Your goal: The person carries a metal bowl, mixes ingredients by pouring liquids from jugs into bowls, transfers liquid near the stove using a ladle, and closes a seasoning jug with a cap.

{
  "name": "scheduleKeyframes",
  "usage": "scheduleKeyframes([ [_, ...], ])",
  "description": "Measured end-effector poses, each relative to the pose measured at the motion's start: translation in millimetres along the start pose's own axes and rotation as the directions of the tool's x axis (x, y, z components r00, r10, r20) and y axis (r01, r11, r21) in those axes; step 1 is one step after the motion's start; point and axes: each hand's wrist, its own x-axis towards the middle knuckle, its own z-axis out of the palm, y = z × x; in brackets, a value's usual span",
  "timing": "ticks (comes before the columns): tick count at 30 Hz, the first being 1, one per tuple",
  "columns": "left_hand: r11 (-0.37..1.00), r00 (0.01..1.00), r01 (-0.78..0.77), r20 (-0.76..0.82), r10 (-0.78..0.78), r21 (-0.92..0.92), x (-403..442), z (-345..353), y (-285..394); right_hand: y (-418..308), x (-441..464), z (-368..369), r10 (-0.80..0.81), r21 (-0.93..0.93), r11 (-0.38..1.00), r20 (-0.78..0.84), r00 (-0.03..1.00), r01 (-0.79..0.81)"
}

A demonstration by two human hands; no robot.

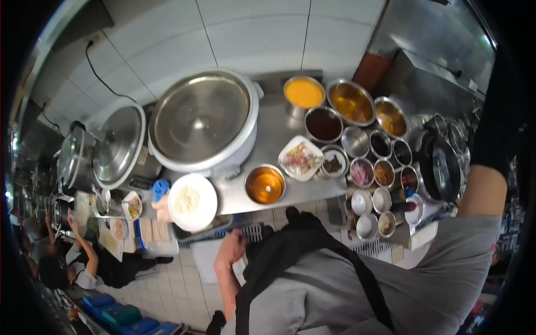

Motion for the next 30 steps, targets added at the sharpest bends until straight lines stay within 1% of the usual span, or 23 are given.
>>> scheduleKeyframes([
  [1,0.999,0.999,-0.032,0.015,0.032,0.032,-1,-14,6,-14,-26,-17,0.032,0.006,0.999,0.069,0.997,-0.032],
  [4,0.994,0.994,-0.106,0.02,0.106,0.034,-7,-55,42,-62,-104,-79,0.157,0.022,0.986,0.263,0.952,-0.168],
  [7,0.951,0.955,-0.297,0.016,0.297,0.081,-4,-89,79,-104,-174,-125,0.315,-0.009,0.938,0.446,0.838,-0.348],
  [8,0.942,0.943,-0.331,-0.002,0.332,0.063,-4,-98,96,-118,-196,-135,0.365,-0.021,0.912,0.5,0.786,-0.41],
  [10,0.916,0.916,-0.399,-0.039,0.4,0.035,-6,-111,128,-138,-242,-145,0.465,-0.064,0.838,0.601,0.65,-0.541],
  [13,0.852,0.863,-0.504,-0.121,0.49,-0.14,-5,-111,157,-163,-316,-129,0.545,-0.123,0.697,0.731,0.411,-0.706],
  [14,0.81,0.851,-0.521,-0.091,0.517,-0.269,0,-106,157,-158,-346,-127,0.425,-0.062,0.718,0.828,0.366,-0.694],
  [16,0.731,0.803,-0.582,-0.114,0.584,-0.355,6,-99,174,-176,-387,-118,0.416,-0.154,0.63,0.894,0.164,-0.761],
  [17,0.691,0.781,-0.605,-0.129,0.611,-0.394,8,-97,184,-184,-410,-113,0.416,-0.156,0.609,0.898,0.146,-0.778],
  [18,0.688,0.766,-0.612,-0.072,0.639,-0.39,9,-99,194,-191,-433,-108,0.414,-0.156,0.585,0.901,0.128,-0.796],
  [21,0.629,0.631,-0.765,0.035,0.775,-0.141,18,-92,206,-196,-485,-95,0.318,-0.076,0.629,0.933,0.168,-0.773],
  [22,0.644,0.636,-0.764,0.118,0.762,-0.039,22,-89,200,-197,-496,-91,0.308,-0.047,0.638,0.931,0.198,-0.769],
  [24,0.615,0.607,-0.789,0.155,0.78,-0.006,28,-87,194,-199,-508,-82,0.281,0.012,0.657,0.924,0.259,-0.754],
  [25,0.6,0.593,-0.8,0.17,0.787,0.011,31,-86,192,-200,-506,-78,0.272,0.009,0.672,0.927,0.258,-0.74],
  [30,0.627,0.625,-0.778,0.136,0.768,0.034,39,-76,183,-199,-517,-68,0.249,-0.016,0.711,0.941,0.231,-0.703],
])
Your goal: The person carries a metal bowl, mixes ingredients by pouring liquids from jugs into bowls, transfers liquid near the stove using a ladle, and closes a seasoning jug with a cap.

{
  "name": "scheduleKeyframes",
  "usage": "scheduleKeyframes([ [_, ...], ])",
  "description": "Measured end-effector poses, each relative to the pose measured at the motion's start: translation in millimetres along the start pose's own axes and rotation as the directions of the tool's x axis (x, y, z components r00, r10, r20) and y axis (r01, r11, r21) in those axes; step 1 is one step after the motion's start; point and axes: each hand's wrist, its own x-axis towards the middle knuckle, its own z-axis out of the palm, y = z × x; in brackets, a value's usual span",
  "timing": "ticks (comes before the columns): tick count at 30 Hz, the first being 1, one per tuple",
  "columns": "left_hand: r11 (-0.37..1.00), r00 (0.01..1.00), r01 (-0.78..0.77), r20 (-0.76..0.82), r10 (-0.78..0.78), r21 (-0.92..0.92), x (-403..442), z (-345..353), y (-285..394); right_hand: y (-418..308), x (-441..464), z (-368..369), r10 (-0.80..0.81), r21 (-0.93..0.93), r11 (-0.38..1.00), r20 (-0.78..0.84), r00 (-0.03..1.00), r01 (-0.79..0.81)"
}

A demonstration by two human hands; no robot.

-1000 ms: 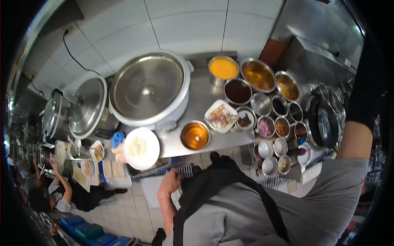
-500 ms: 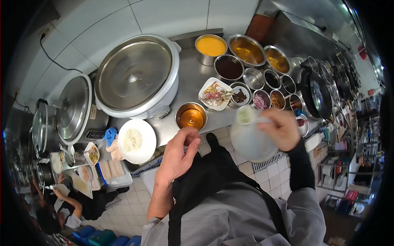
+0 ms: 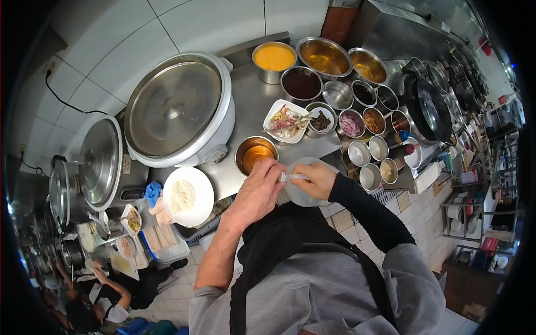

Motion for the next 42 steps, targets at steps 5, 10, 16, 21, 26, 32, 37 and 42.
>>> scheduleKeyframes([
  [5,0.998,0.996,0.049,-0.075,-0.046,0.032,2,12,-6,8,11,3,0.02,-0.024,1.0,0.043,0.999,-0.019],
  [10,0.998,0.991,0.037,-0.134,-0.029,0.06,8,24,-18,22,18,3,0.063,0.059,0.996,0.034,0.997,-0.065],
  [16,0.996,0.993,-0.077,-0.08,0.081,0.052,46,5,-18,25,23,-24,0.154,0.17,0.973,0.014,0.988,-0.155],
  [21,0.973,0.984,-0.036,-0.179,-0.005,-0.228,67,-28,-1,43,-14,-81,0.385,0.692,0.636,0.1,0.917,-0.342],
  [26,0.918,0.954,-0.004,-0.278,-0.116,-0.397,66,-43,-15,81,-46,-135,0.19,0.884,0.322,-0.412,0.891,0.339],
  [32,0.893,0.952,-0.005,-0.275,-0.133,-0.449,62,-45,-15,109,-40,-188,-0.089,0.802,0.345,-0.49,0.867,0.488],
  [37,0.892,0.947,-0.032,-0.298,-0.116,-0.451,62,-46,-21,85,-22,-189,-0.253,0.744,0.454,-0.42,0.872,0.49],
  [42,0.884,0.948,-0.057,-0.302,-0.098,-0.465,67,-52,-19,95,-32,-170,-0.015,0.869,0.303,-0.407,0.913,0.392],
])
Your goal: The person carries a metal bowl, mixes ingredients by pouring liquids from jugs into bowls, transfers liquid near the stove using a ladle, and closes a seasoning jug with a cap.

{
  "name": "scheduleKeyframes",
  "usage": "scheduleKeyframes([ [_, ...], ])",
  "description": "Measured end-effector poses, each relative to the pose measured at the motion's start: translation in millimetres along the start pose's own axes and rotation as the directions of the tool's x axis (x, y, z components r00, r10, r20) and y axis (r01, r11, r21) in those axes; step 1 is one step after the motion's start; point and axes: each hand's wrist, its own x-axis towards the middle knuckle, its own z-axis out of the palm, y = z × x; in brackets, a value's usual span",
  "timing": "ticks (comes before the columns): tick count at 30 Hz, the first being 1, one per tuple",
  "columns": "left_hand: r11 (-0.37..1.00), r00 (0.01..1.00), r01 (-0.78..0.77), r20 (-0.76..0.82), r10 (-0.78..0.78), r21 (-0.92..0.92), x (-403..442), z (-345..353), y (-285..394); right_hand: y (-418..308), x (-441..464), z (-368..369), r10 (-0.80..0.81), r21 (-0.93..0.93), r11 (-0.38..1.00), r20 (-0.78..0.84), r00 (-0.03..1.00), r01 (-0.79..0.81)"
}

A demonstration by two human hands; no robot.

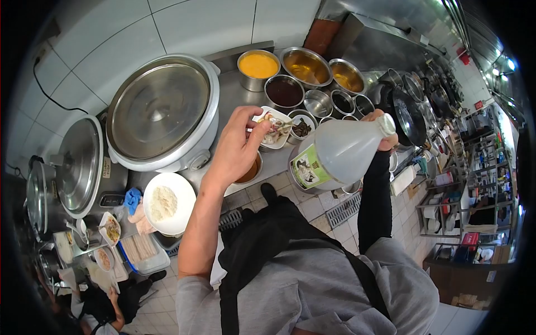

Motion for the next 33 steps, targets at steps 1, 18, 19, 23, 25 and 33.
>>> scheduleKeyframes([
  [1,1.0,1.0,0.01,0.012,-0.01,-0.016,1,1,5,5,0,17,0.049,0.08,0.996,-0.004,0.999,-0.048],
  [18,0.86,0.919,-0.211,0.395,0.011,0.465,-41,33,-19,119,9,104,0.549,-0.886,0.425,0.087,0.832,-0.188],
  [19,0.872,0.942,-0.183,0.334,0.024,0.454,-43,33,-23,123,8,109,0.558,-0.897,0.386,0.039,0.829,-0.217],
  [23,0.839,0.944,0.303,-0.022,-0.329,0.451,-44,20,-35,147,-4,113,0.524,-0.959,0.223,-0.034,0.851,-0.176],
  [25,0.87,0.886,0.433,-0.29,-0.362,0.236,-47,-1,-58,159,-9,113,0.539,-0.98,0.111,-0.08,0.839,-0.165],
  [33,0.777,0.694,0.609,-0.365,-0.62,-0.162,-125,-42,-104,229,-6,99,0.685,-0.966,-0.189,-0.26,0.68,-0.179],
])
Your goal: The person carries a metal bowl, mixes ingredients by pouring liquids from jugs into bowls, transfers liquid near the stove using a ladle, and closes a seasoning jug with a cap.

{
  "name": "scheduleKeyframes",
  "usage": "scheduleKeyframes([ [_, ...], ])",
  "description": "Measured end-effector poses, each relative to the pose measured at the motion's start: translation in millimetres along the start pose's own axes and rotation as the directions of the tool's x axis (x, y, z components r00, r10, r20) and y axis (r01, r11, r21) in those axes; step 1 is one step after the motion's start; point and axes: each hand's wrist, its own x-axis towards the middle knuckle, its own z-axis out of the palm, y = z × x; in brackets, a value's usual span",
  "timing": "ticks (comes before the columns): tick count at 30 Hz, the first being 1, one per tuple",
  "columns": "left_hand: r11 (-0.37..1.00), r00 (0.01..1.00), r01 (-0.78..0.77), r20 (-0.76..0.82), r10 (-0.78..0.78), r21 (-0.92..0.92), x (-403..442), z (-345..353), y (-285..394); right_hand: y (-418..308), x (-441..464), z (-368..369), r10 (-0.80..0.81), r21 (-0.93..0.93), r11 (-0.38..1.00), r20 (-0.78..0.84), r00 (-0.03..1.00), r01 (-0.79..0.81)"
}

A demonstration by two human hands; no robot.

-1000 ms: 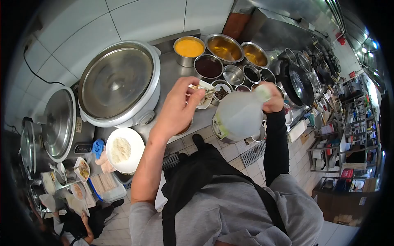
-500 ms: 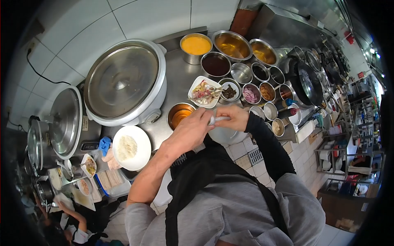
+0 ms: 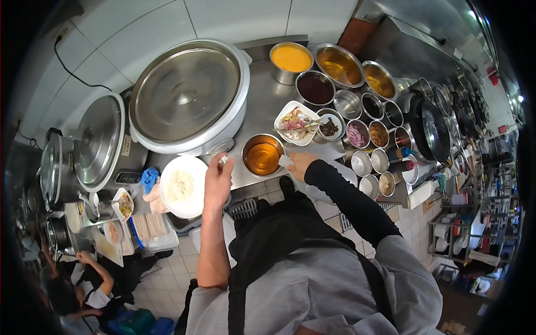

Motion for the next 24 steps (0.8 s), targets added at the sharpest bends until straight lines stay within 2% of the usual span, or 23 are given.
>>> scheduleKeyframes([
  [3,0.994,0.994,0.108,0.011,-0.109,0.035,-21,-10,-38,-5,10,-2,0.025,-0.028,0.999,0.053,0.998,-0.023],
  [7,0.971,0.973,0.233,0.018,-0.232,-0.049,-51,-16,-71,-4,20,2,0.069,-0.072,0.995,0.055,0.996,-0.065],
  [14,0.965,0.97,0.243,0.048,-0.239,-0.101,-69,-17,-97,-12,32,-3,0.079,-0.198,0.978,0.082,0.993,-0.062],
  [22,0.976,0.98,0.201,0.008,-0.201,-0.087,-61,-20,-82,-16,31,-23,0.094,-0.289,0.957,0.191,0.977,-0.035],
  [24,0.977,0.981,0.195,0.019,-0.194,-0.084,-59,-21,-80,-23,26,-31,0.108,-0.297,0.953,0.172,0.979,-0.053],
])
